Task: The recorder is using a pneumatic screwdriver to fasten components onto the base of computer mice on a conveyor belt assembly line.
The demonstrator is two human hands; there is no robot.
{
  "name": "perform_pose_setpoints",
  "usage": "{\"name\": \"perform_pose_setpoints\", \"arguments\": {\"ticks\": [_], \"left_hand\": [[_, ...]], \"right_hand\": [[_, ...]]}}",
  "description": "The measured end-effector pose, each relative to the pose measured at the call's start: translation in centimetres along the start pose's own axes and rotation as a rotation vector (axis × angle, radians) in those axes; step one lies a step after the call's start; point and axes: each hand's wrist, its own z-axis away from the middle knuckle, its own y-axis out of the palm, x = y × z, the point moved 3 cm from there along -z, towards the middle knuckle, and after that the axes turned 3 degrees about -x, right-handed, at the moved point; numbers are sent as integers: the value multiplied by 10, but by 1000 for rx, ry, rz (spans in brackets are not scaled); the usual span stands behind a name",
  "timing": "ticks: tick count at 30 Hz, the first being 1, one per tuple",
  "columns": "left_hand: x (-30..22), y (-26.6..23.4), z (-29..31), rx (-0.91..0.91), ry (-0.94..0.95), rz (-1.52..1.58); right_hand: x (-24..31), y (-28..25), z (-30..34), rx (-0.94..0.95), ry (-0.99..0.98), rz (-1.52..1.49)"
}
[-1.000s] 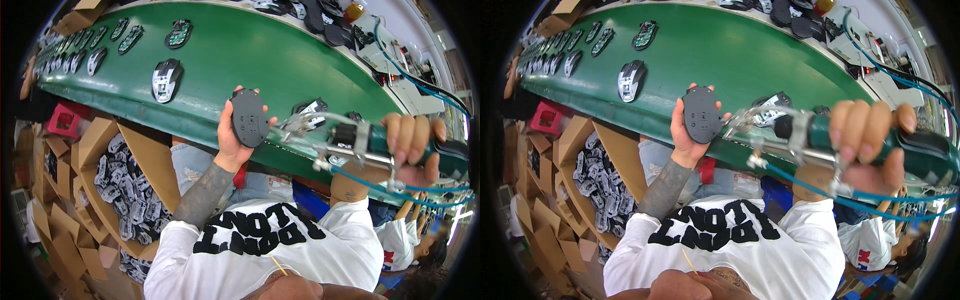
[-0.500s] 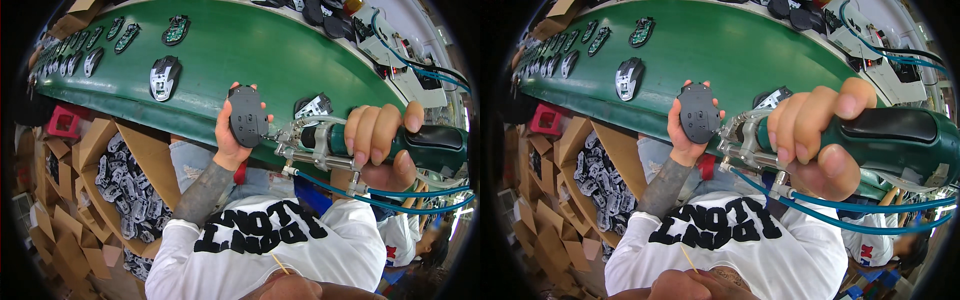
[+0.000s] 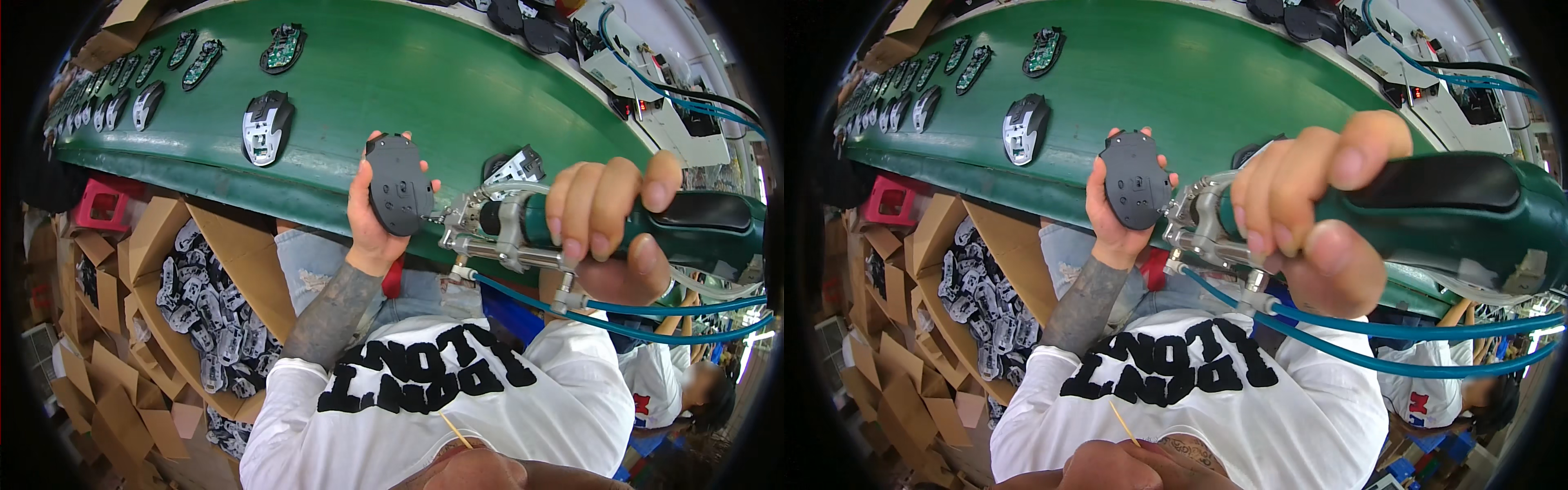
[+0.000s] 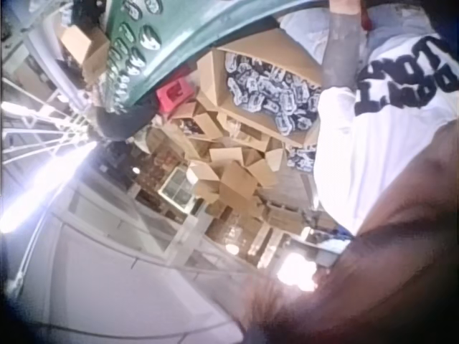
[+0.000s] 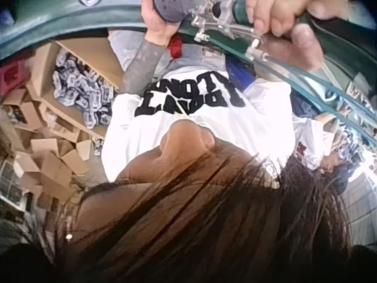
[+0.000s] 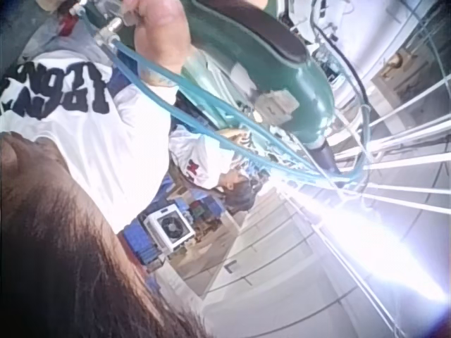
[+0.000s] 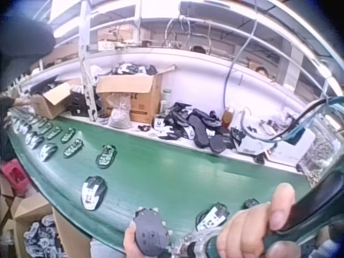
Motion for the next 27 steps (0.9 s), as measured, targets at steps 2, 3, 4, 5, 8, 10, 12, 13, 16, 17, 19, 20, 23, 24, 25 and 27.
{"name": "perform_pose_setpoints", "arguments": {"ticks": [2, 3, 4, 5, 8, 10, 12, 13, 16, 17, 19, 20, 23, 24, 25, 27], "left_hand": [[-4, -3, 2, -13, 24, -12], [-5, -5, 3, -15, 27, -13], [-4, -4, 2, -8, 19, -8], [-3, -3, 1, -5, 19, -5], [-2, 0, 2, -21, 22, -3], [-2, 0, 3, -24, 27, 7], [-2, 2, 2, -22, 42, -16], [-1, 2, 1, -15, 24, -44], [1, 2, 3, -12, 20, -47], [1, 2, 4, -13, 15, -50], [0, 2, 4, -10, 31, -60], [1, 3, 4, -10, 30, -61], [2, 2, 3, -10, 28, -49], [3, 2, 2, -5, 25, -46], [3, 3, 2, 1, 20, -42], [6, 6, 0, -11, 14, -44]], "right_hand": [[-8, 2, 0, 9, 13, -3], [-10, 4, 0, -9, 12, -3], [-7, 8, 2, -9, 11, 2], [-5, 10, 3, -97, 38, 22], [6, 1, -1, -91, 12, -10], [23, -6, -1, -44, -95, -87], [38, -11, 0, -45, -179, -160], [40, -10, 1, -41, -180, -161], [35, -6, 6, 18, -171, -79], [28, 1, 5, 2, -183, -85], [17, 7, 3, -8, -201, -101], [17, 6, 3, -10, -202, -101], [11, 6, 2, 58, -135, -93], [9, 6, 2, 57, -134, -93], [8, 6, 2, 50, -132, -89], [7, 5, 3, 40, -130, -79]]}}
